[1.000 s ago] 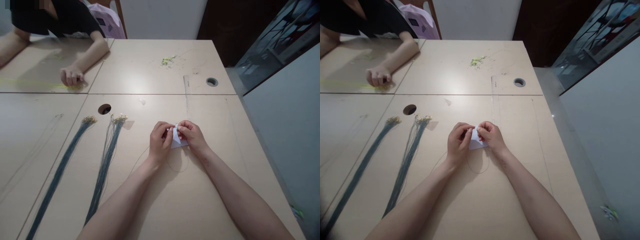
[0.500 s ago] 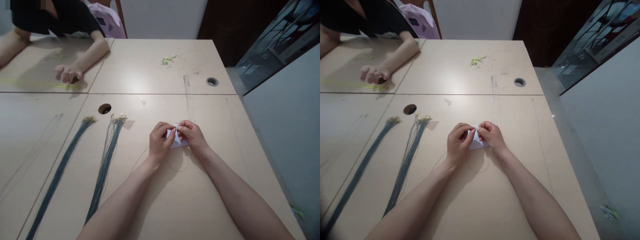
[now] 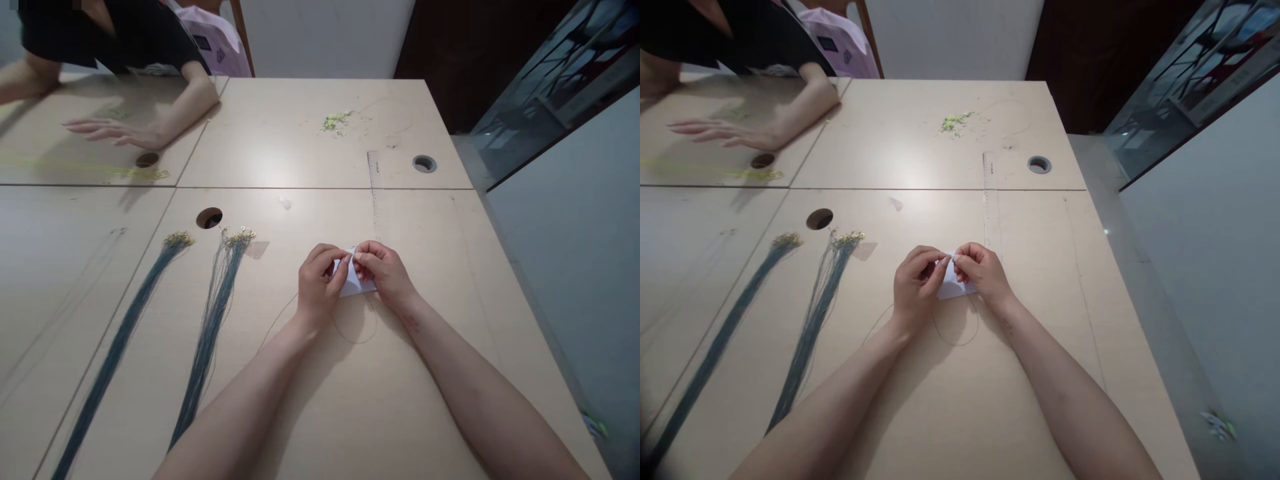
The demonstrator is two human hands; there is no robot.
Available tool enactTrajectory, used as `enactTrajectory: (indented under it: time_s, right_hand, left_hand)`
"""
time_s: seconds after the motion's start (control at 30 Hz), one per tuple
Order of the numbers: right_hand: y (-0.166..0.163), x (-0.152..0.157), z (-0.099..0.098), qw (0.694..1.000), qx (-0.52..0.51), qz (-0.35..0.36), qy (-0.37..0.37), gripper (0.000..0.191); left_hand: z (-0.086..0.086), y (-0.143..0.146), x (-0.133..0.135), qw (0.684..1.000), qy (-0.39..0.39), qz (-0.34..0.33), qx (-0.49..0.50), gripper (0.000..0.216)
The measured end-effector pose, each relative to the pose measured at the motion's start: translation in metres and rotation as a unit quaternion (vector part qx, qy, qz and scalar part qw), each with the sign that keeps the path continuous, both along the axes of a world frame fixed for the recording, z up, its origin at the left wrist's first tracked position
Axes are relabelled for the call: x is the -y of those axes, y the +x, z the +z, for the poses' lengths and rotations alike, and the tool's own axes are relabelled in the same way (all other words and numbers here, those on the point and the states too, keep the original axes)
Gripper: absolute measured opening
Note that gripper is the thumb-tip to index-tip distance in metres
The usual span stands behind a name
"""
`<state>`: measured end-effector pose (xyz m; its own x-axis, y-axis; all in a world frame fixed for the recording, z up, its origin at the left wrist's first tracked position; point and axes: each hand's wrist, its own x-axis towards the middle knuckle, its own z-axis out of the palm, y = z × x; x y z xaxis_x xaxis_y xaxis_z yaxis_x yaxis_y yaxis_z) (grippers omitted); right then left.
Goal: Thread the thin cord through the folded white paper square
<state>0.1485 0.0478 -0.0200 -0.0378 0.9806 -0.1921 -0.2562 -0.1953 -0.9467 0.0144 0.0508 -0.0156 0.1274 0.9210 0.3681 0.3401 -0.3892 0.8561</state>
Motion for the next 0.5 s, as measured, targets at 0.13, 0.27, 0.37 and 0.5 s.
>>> enactTrajectory:
  time_s: [0.13, 0.27, 0.37, 0.5]
  right_hand:
    - [-0.0003, 0.0001, 0.0009, 1.0, 0.011, 0.007, 0.005, 0.012]
    - [-0.0012, 0.0003, 0.0012, 1.0, 0.001, 0.005, 0.01, 0.011]
    - [-0.0014, 0.0003, 0.0015, 1.0, -0.004, 0.004, 0.014, 0.012]
    - [-0.0014, 0.0006, 0.0022, 1.0, -0.006, 0.002, 0.016, 0.012]
  left_hand:
    - [0.0001, 0.0, 0.0001, 1.0, -0.001, 0.01, 0.004, 0.007]
    - [0.0009, 0.0004, 0.0001, 1.0, 0.0, 0.008, 0.007, 0.008]
    - [0.0015, 0.0006, -0.0002, 1.0, 0.002, 0.01, 0.009, 0.008]
    - [0.0017, 0.0005, -0.0003, 1.0, 0.0, 0.006, 0.01, 0.009]
